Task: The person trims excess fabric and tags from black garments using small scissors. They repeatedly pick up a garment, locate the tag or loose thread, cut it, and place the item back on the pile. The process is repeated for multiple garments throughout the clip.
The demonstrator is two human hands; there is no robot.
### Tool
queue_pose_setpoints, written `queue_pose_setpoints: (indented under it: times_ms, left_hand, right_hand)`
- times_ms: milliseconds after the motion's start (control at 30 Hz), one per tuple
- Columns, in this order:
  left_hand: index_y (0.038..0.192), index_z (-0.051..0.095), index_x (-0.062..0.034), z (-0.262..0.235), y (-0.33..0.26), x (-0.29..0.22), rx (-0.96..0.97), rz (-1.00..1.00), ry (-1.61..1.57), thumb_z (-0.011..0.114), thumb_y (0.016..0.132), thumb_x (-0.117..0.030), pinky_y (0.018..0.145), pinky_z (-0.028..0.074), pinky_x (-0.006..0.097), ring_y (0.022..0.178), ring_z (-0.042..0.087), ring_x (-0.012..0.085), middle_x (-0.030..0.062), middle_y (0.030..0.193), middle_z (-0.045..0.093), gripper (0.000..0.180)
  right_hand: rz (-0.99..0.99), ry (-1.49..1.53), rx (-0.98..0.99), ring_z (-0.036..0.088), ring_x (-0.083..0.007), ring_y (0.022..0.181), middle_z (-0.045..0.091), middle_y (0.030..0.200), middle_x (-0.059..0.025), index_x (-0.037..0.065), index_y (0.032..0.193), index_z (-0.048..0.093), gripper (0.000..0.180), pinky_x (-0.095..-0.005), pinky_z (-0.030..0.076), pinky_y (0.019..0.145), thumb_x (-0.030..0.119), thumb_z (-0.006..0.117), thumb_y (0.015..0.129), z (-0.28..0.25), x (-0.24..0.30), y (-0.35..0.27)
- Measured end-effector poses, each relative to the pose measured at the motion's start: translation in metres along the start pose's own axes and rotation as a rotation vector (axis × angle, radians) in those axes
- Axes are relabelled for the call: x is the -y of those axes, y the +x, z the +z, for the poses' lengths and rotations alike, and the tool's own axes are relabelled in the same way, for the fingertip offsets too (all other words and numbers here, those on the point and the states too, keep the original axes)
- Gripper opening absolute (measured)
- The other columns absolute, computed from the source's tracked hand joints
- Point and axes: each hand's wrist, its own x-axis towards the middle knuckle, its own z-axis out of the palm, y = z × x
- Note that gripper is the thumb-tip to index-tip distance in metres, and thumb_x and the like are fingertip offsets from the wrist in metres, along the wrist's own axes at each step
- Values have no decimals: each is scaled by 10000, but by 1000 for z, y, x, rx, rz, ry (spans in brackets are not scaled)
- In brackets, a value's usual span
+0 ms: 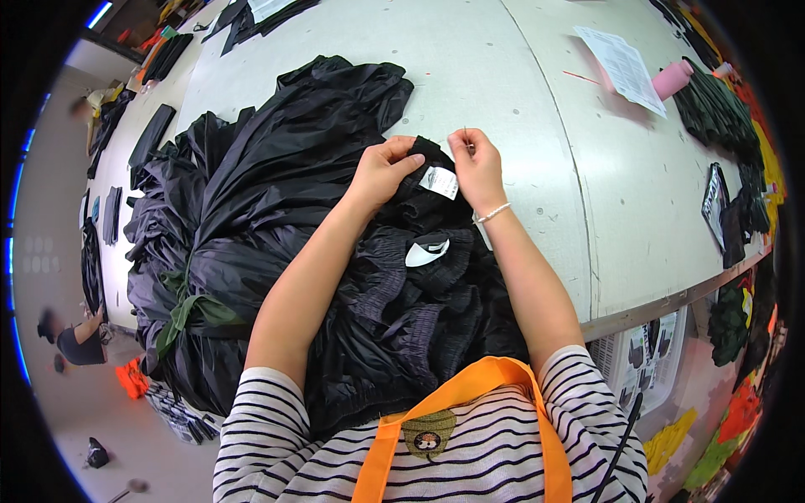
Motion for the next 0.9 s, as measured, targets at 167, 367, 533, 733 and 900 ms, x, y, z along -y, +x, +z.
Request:
queue_pose_setpoints:
  times_ms: [167, 367, 533, 733, 900]
  left_hand:
    - [1077, 608, 41, -1, 0, -1, -5, -67, -82, 583, 850, -9, 794, 459, 232, 853, 584, 100, 36, 966, 637, 234]
    - [1092, 597, 34, -4, 2, 6, 21, -12, -2, 571, 858, -14, 793, 457, 229, 849, 581, 94, 37, 964, 638, 240]
    - [982, 634, 68, 0, 0, 0, 19, -22, -32, 589, 827, 13, 803, 450, 241, 897, 572, 109, 30, 1064, 580, 171]
    - [1026, 625, 62, -1, 1, -2, -3, -142, -148, 592, 841, -14, 770, 470, 241, 834, 598, 112, 55, 967, 639, 203]
    - [1037, 621, 65, 0, -1, -7, -2, -187, -192, 592, 862, -57, 743, 476, 237, 784, 602, 106, 57, 901, 654, 215]
  right_hand:
    - [134, 93, 252, 508, -124, 758, 567, 936, -73, -11, 1041, 512, 291, -268, 434, 716, 252, 535, 917, -27, -1, -4]
    - [11, -53, 428, 532, -140, 740, 596, 895, -71, 9, 1013, 566, 210, -266, 450, 701, 179, 576, 891, -32, 17, -1]
    - [-38, -65, 439, 541, -140, 745, 599, 894, -74, 21, 969, 588, 155, -267, 455, 698, 133, 606, 863, -29, 21, 4]
    - [-110, -94, 336, 542, -145, 719, 585, 847, -63, 24, 932, 602, 153, -256, 451, 669, 101, 659, 814, -30, 21, 4]
    - [-171, -220, 317, 556, -135, 706, 573, 816, -44, 26, 915, 619, 192, -248, 455, 645, 81, 714, 757, -28, 35, 4]
